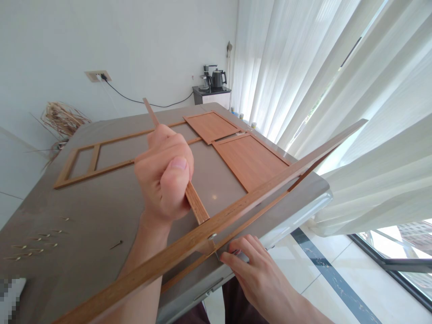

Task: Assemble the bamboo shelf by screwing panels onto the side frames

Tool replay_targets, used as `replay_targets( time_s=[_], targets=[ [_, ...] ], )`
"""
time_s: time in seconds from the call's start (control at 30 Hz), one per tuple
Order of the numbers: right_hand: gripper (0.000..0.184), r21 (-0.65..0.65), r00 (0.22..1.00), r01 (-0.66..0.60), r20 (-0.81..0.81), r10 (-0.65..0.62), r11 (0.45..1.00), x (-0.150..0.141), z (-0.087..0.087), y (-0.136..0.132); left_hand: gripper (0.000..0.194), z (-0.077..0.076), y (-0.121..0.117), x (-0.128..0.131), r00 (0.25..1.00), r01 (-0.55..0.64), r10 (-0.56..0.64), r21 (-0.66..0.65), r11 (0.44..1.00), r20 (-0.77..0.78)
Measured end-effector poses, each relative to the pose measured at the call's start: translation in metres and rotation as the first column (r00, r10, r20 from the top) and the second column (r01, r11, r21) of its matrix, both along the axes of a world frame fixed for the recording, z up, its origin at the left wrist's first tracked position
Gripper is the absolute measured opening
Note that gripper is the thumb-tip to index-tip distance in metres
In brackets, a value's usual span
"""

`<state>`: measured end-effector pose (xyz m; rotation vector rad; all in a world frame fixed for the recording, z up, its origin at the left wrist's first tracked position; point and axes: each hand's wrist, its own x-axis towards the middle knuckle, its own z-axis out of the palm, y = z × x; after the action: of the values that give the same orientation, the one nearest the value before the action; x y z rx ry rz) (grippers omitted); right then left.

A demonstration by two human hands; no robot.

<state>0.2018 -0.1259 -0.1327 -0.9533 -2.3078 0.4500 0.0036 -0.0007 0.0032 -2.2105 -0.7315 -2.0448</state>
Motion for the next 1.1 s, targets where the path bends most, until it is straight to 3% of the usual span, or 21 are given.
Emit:
replay_targets(
  time_s=[0.17, 0.57, 0.83, 1.1],
  targets=[
    [0.039, 0.012, 1.000, 0.004, -0.006, -0.004, 1.000, -0.001, 0.000, 0.001, 0.040, 0.001, -0.005, 0.002, 0.998, -0.058, 0.056, -0.067, 0.996, -0.026],
    [0.030, 0.059, 0.995, -0.012, 0.099, 0.006, 0.998, -0.001, 0.003, -0.003, 0.041, -0.001, -0.002, 0.001, 0.999, -0.042, 0.041, -0.039, 0.998, -0.013],
    [0.024, 0.273, 0.970, -0.076, 0.244, 0.007, 0.959, -0.005, 0.017, 0.003, 0.041, -0.005, 0.007, -0.004, 1.000, -0.008, 0.008, 0.026, 1.000, -0.009],
    [0.021, 0.334, 0.947, -0.076, 0.319, -0.036, 0.939, -0.013, 0.017, -0.004, 0.048, -0.008, 0.005, -0.001, 0.998, -0.066, 0.067, 0.053, 0.996, -0.006]
  ],
)
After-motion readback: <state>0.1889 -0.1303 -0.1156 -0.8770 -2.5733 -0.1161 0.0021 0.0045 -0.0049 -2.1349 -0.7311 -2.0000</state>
